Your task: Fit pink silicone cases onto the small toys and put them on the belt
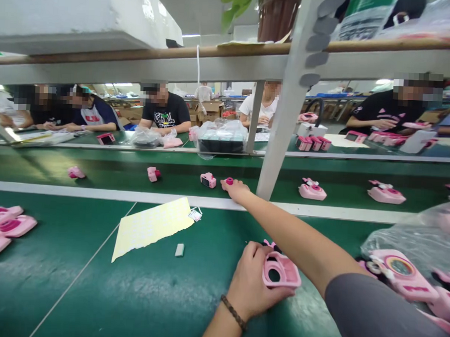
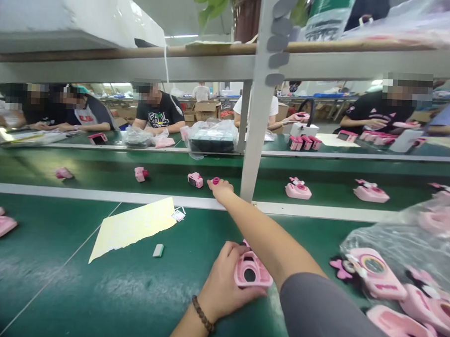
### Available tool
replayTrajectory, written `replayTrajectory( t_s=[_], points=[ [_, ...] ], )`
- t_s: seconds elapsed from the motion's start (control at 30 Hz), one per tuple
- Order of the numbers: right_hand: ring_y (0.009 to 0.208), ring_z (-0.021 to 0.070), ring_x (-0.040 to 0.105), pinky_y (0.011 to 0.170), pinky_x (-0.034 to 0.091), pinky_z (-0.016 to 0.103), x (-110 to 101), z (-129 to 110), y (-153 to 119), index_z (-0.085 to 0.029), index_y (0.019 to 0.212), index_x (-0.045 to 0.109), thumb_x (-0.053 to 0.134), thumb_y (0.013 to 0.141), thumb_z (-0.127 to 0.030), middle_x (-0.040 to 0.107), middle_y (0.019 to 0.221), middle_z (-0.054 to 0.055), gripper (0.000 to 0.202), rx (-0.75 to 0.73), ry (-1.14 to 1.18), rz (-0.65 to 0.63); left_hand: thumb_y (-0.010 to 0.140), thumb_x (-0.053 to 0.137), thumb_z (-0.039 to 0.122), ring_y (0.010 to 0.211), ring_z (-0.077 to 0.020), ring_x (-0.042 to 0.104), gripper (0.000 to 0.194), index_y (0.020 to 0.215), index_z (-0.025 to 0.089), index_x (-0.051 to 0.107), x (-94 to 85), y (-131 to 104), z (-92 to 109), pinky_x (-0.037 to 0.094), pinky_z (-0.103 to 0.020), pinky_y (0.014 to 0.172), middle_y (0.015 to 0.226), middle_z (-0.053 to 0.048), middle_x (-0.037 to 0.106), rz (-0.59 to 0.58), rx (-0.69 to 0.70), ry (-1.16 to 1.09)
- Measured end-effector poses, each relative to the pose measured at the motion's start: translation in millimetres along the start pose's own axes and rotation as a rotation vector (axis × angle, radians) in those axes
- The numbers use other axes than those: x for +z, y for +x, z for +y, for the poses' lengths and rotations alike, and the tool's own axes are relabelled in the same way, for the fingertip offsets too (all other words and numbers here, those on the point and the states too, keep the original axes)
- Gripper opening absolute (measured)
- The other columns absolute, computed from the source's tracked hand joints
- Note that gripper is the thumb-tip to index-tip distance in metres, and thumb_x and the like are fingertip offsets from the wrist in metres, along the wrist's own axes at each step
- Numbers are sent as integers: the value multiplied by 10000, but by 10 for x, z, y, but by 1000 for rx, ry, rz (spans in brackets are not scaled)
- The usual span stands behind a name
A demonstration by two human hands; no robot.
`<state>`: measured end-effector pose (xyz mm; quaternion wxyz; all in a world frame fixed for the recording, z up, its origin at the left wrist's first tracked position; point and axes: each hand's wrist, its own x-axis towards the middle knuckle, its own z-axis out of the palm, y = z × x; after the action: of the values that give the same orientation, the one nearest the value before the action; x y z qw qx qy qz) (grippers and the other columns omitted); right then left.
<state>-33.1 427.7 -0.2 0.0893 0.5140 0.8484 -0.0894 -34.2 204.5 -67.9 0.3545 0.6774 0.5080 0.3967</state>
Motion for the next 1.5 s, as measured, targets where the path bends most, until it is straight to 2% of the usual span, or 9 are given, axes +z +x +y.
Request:
replayTrajectory(
  t_s=[0.3, 0.67, 0.9, 1.0, 1.1, 1.2, 1.3, 1.4, 1.5],
  points=[
    [1010, 217, 624, 845, 555, 416, -68, 98, 222, -179, 1289, 534, 578, 959, -328, 587, 1229, 95, 365, 3, 19, -114, 511, 908, 387, 1047, -237, 571, 704, 1133, 267, 600, -1, 24, 23, 509, -422, 977, 1113, -44, 552, 16, -43, -23],
    [1159, 274, 569, 934, 518, 495, 74, 109, 35, -181, 1353, 495, 605, 944, -295, 489, 1393, 126, 439, -40, -43, -76, 549, 882, 329, 1022, -233, 579, 656, 1133, 254, 591, 3, 12, 88, 514, -408, 947, 1114, -51, 548, 19, -26, 31],
    [1029, 282, 639, 849, 529, 439, -96, 193, -208, -136, 1280, 562, 573, 943, -262, 634, 1174, 162, 360, -99, 52, 36, 605, 854, 342, 1039, -225, 581, 646, 1183, 245, 582, 14, 11, 81, 504, -401, 976, 1134, -57, 539, 25, 3, 8],
    [955, 252, 663, 792, 518, 351, -208, 168, -572, -227, 1387, 476, 493, 956, -245, 661, 1126, 131, 432, -183, 150, 165, 625, 847, 316, 1036, -213, 583, 627, 1186, 235, 579, 6, 20, 76, 508, -393, 967, 1138, -54, 531, 53, -21, -20],
    [653, 144, 647, 575, 511, 244, -164, 234, -1218, -328, 1438, 377, 443, 963, -321, 681, 923, 26, 480, -292, 583, 182, 610, 862, 287, 1049, -208, 576, 603, 1148, 225, 597, -29, 28, 65, 483, -401, 1004, 1122, -46, 535, 81, -14, -28],
    [424, 108, 540, 379, 429, 193, 98, 428, -2033, -273, 1403, 423, 500, 925, -350, 627, 663, -20, 491, -298, 1223, 29, 597, 880, 318, 1054, -214, 575, 632, 1154, 234, 594, -66, 8, 57, 482, -412, 1002, 1126, -41, 550, 20, 13, -71],
    [388, 107, 523, 320, 409, 172, 494, 612, -2736, -232, 1378, 438, 570, 898, -363, 615, 609, -25, 515, -135, 1545, -54, 573, 893, 398, 1008, -216, 578, 659, 1137, 231, 595, -74, -39, 67, 516, -400, 923, 1094, -39, 559, -76, 43, -66],
    [399, 80, 500, 301, 397, 142, 834, 684, -3093, -234, 1372, 433, 589, 904, -380, 622, 670, -18, 514, 7, 1726, -10, 524, 916, 401, 1027, -222, 561, 697, 1120, 227, 598, -48, -92, 76, 500, -408, 942, 1102, -41, 533, -121, 89, 6],
    [438, 76, 490, 314, 430, 142, 972, 674, -3140, -243, 1400, 403, 596, 910, -369, 608, 693, -20, 541, -18, 1812, -56, 548, 910, 361, 1063, -212, 545, 751, 1202, 246, 558, -14, -133, 71, 486, -401, 976, 1140, -40, 494, -186, 113, 15]
  ],
)
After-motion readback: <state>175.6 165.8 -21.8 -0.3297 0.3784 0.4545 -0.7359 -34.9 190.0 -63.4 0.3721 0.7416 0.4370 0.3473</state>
